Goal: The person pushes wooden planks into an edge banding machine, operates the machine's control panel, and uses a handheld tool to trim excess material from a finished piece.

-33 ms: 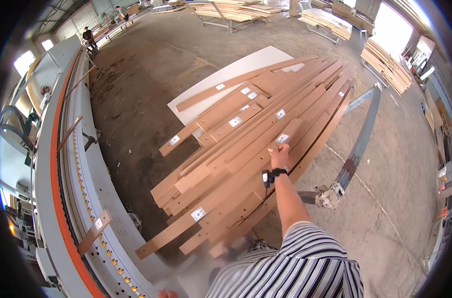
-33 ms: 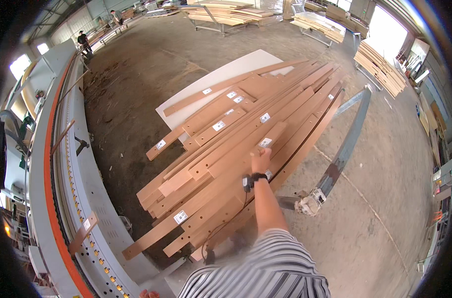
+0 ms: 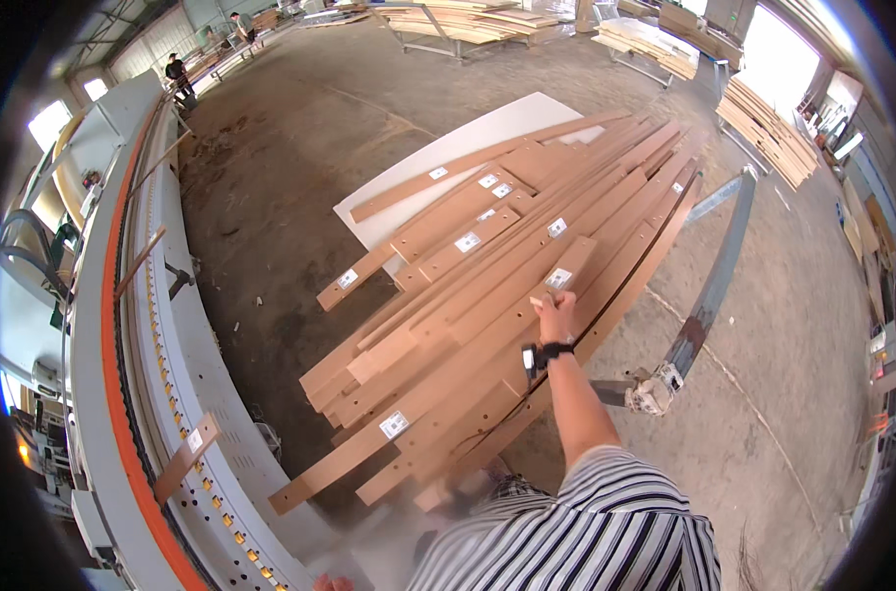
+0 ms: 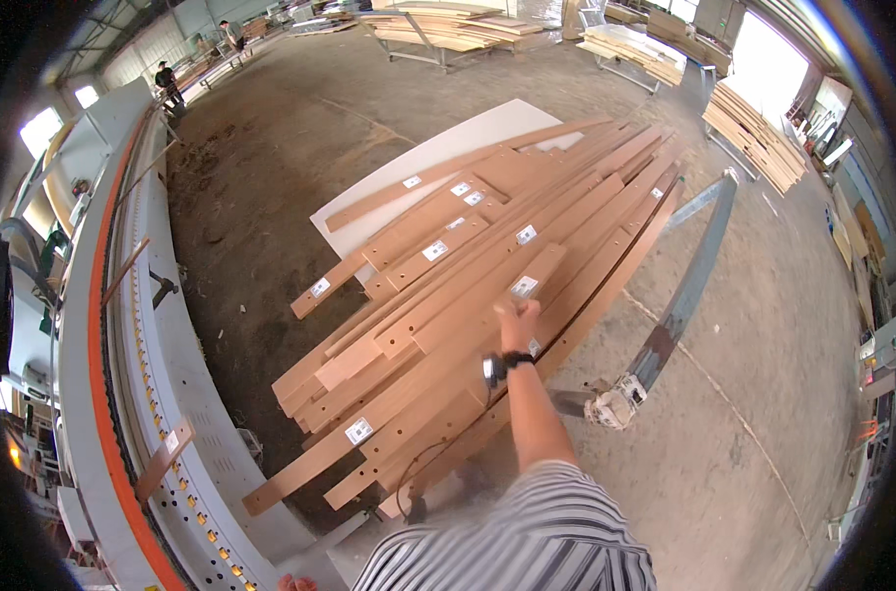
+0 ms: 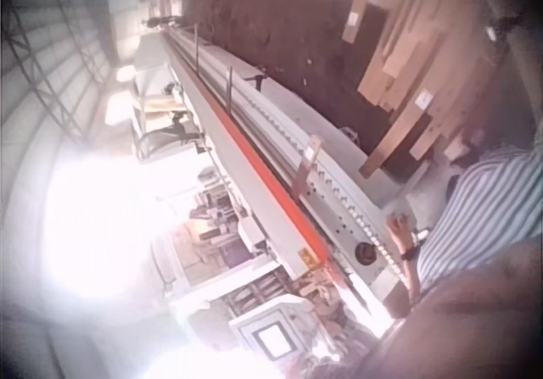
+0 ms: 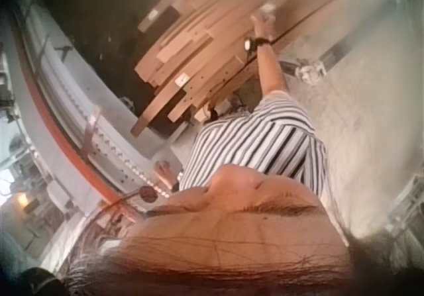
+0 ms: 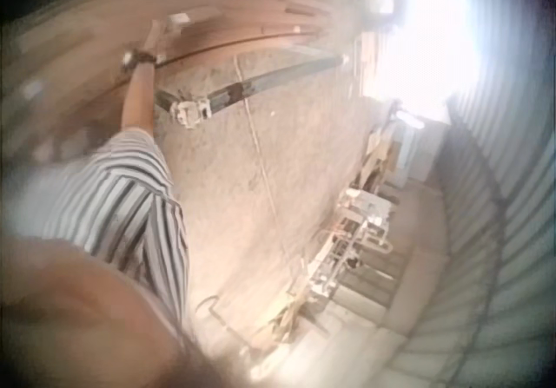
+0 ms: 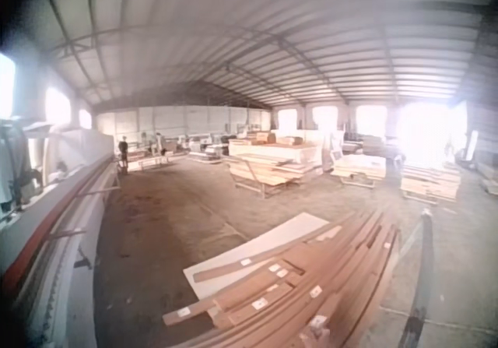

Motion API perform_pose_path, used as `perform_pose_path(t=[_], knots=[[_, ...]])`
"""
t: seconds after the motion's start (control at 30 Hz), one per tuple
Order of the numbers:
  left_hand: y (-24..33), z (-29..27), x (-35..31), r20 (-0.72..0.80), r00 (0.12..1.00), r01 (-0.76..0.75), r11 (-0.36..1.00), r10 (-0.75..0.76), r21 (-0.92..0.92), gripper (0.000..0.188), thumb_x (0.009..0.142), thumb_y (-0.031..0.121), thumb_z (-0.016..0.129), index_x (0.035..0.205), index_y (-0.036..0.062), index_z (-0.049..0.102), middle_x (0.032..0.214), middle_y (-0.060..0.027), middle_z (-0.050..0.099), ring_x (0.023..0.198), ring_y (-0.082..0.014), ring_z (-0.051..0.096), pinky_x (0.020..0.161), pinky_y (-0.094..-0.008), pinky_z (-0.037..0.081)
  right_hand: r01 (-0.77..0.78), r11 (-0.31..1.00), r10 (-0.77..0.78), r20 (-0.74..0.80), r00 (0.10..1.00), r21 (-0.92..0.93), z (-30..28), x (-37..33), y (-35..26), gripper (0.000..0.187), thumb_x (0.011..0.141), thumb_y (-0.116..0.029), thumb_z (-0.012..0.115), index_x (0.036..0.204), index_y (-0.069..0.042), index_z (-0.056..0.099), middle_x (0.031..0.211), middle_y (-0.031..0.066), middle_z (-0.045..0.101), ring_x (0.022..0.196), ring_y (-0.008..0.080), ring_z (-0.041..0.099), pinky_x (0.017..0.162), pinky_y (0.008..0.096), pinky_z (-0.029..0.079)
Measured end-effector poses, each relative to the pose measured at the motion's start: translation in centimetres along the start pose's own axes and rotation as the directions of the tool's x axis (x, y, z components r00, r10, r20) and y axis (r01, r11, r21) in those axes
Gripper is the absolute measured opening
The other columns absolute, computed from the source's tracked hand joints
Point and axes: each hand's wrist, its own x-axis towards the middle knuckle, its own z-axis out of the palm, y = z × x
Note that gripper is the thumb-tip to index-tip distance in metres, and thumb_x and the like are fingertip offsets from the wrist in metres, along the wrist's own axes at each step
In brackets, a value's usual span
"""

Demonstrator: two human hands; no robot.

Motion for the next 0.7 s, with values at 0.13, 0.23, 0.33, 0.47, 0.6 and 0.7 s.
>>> perform_pose_path(t=[0.13, 0.23, 0.33, 0.47, 0.6, 0.7], knots=[[0.7, 1.6, 0.0, -0.012, 0.999, -0.028, 0.984, 0.03, 0.178, 0.032, 0.101, 0.022, 0.054, 0.126, 0.0025, 0.049, 0.099, -0.0091, 0.061, 0.088, -0.0187, 0.058, 0.078, -0.0334, 0.05, -0.407, 0.884, 0.232, 0.539, 0.81, 0.231, 1.5, -11.8, -7.1, 0.026, 0.094, -0.003, 0.059, 0.093, -0.008, 0.034, 0.092, 0.0028, 0.044, 0.083, 0.0144, 0.057, 0.085, 0.038, 0.057], [7.6, 6.6, 3.4, 0.109, 0.993, 0.041, 0.996, -0.033, -0.075, 0.03, 0.103, 0.026, 0.053, 0.116, 0.0019, 0.062, 0.098, -0.0039, 0.063, 0.08, -0.0126, 0.058, 0.078, -0.0296, 0.049, -0.545, 0.838, 0.274, 0.847, 0.455, 0.021, 2.9, -18.1, -10.8, 0.027, 0.095, -0.004, 0.059, 0.09, -0.01, 0.033, 0.092, 0.0012, 0.046, 0.082, 0.0108, 0.057, 0.085, 0.0366, 0.055], [13.0, 10.1, 4.3, 0.251, 0.968, 0.049, 0.955, 0.028, -0.293, 0.045, 0.105, 0.029, 0.047, 0.139, -0.0011, 0.048, 0.12, -0.0166, 0.065, 0.11, -0.0237, 0.064, 0.098, -0.0376, 0.051, -0.448, 0.856, 0.267, 0.963, -0.043, -0.257, 6.0, -26.0, -15.9, 0.028, 0.096, -0.005, 0.06, 0.09, -0.01, 0.034, 0.087, -0.0009, 0.046, 0.088, 0.0104, 0.061, 0.08, 0.0315, 0.054], [13.8, 12.0, 4.4, 0.232, 0.97, 0.105, 0.741, 0.07, -0.663, 0.046, 0.103, 0.021, 0.048, 0.143, -0.0004, 0.039, 0.134, -0.0184, 0.056, 0.121, -0.0281, 0.057, 0.104, -0.0443, 0.046, -0.091, 0.967, 0.153, 0.828, -0.539, -0.238, 9.4, -36.3, -19.2, 0.027, 0.094, -0.013, 0.067, 0.09, -0.01, 0.04, 0.084, -0.0023, 0.043, 0.075, 0.0077, 0.043, 0.066, 0.0255, 0.044], [12.9, 5.3, 2.4, -0.111, 0.992, -0.063, 0.511, -0.063, -0.857, 0.034, 0.099, 0.02, 0.052, 0.126, -0.0003, 0.055, 0.118, -0.0161, 0.064, 0.106, -0.0301, 0.064, 0.091, -0.0476, 0.053, -0.222, 0.888, 0.138, 0.694, -0.706, -0.402, 11.0, -45.5, -19.4, 0.017, 0.098, -0.012, 0.061, 0.098, -0.005, 0.046, 0.091, 0.0046, 0.058, 0.084, 0.0124, 0.061, 0.076, 0.029, 0.053], [6.1, -4.0, 1.6, -0.267, 0.953, -0.185, 0.423, -0.142, -0.887, 0.026, 0.099, 0.022, 0.053, 0.116, 0.0018, 0.057, 0.105, -0.0124, 0.067, 0.097, -0.0264, 0.067, 0.086, -0.0438, 0.056, -0.184, 0.895, 0.133, 0.636, -0.76, -0.407, 11.4, -48.9, -19.0, 0.013, 0.101, -0.01, 0.055, 0.108, -0.003, 0.047, 0.11, 0.0145, 0.064, 0.093, 0.0195, 0.068, 0.079, 0.0302, 0.056]])
